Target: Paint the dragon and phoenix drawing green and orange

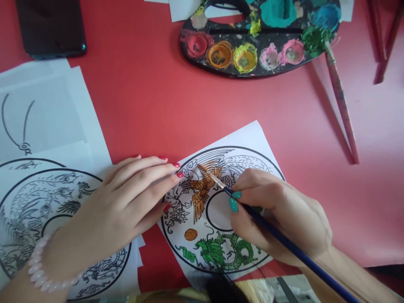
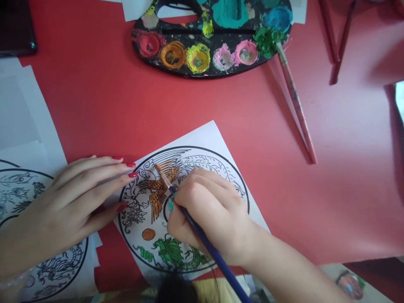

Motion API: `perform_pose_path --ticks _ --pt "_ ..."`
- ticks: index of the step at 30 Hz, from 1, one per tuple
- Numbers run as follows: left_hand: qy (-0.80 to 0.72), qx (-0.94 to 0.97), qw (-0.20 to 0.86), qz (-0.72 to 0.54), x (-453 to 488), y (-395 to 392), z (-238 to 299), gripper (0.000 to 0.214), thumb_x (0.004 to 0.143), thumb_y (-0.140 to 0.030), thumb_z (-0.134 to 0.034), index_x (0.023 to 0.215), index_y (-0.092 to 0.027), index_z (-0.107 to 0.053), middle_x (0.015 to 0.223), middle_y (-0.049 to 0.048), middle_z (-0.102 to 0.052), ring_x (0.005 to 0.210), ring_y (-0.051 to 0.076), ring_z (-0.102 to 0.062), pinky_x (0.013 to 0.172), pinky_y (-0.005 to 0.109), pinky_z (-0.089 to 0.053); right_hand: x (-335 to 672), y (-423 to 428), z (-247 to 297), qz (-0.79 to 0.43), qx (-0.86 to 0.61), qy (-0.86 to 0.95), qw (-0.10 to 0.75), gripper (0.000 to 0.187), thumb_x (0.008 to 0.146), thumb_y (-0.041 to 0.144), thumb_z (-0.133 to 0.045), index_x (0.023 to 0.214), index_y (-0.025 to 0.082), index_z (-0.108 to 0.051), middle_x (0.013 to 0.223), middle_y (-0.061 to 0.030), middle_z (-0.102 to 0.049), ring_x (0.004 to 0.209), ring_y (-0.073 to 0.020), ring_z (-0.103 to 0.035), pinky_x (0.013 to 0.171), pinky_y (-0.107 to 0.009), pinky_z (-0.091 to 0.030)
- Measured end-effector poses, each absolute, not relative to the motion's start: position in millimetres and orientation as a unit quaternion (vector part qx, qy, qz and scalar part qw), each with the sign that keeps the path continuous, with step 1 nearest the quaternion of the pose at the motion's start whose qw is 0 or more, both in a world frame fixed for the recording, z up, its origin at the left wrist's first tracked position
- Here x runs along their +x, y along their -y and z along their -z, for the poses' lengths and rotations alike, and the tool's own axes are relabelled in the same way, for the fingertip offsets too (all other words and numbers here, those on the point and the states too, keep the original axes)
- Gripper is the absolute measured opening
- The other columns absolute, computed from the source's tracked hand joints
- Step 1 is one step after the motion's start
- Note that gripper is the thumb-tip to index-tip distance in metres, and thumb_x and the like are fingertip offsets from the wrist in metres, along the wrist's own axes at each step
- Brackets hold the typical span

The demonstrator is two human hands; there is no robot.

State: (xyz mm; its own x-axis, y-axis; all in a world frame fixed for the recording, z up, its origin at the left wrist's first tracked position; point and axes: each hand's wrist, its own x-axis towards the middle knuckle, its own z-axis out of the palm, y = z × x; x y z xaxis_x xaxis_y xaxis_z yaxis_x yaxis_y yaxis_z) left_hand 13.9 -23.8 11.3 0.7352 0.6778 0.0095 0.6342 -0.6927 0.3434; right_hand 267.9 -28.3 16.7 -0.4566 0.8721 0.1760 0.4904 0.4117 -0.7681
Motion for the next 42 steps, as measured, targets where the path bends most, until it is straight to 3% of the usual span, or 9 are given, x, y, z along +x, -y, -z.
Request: perform_pose_path --ticks 18,31,34,42 --pt "-0.366 0.913 0.168 -0.063 13.8 25.0 -11.9 0.035 0.09 -0.012 -0.051 0.125 -0.015 -0.05 0.126 0.0093 -0.056 0.124 0.026 -0.046 0.109 0.047 -0.036 266.7 29.6 -19.3 -0.276 -0.476 0.792 0.266 0.026 0.076 -0.001 -0.051 0.076 0.023 -0.04 0.065 0.0016 -0.055 0.055 -0.0095 -0.051 0.05 -0.025 -0.045" --pt "-0.368 0.912 0.17 -0.062 13.4 25.3 -11.4 0.035 0.09 -0.013 -0.051 0.126 -0.016 -0.05 0.127 0.0089 -0.055 0.126 0.027 -0.045 0.11 0.048 -0.035 265.4 30.1 -11.9 -0.241 -0.474 0.777 0.337 0.023 0.074 0.003 -0.053 0.074 0.022 -0.041 0.061 0.0035 -0.051 0.05 -0.0083 -0.045 0.048 -0.023 -0.044" --pt "-0.372 0.91 0.175 -0.06 12.9 25.5 -11.5 0.036 0.09 -0.013 -0.05 0.126 -0.018 -0.05 0.128 0.0077 -0.055 0.126 0.026 -0.045 0.11 0.047 -0.035 264.0 30.1 -13.2 -0.261 -0.477 0.785 0.296 0.024 0.075 0.003 -0.053 0.075 0.023 -0.04 0.061 0.0036 -0.052 0.051 -0.0088 -0.048 0.047 -0.024 -0.043" --pt "-0.377 0.907 0.181 -0.057 13.1 25.6 -13.3 0.039 0.088 -0.011 -0.052 0.127 -0.018 -0.049 0.128 0.0084 -0.055 0.126 0.027 -0.046 0.11 0.05 -0.037 270.5 26.6 -17.2 -0.298 -0.478 0.766 0.31 0.025 0.072 -0.001 -0.051 0.074 0.022 -0.041 0.064 0.0009 -0.054 0.056 -0.0104 -0.053 0.047 -0.024 -0.044"
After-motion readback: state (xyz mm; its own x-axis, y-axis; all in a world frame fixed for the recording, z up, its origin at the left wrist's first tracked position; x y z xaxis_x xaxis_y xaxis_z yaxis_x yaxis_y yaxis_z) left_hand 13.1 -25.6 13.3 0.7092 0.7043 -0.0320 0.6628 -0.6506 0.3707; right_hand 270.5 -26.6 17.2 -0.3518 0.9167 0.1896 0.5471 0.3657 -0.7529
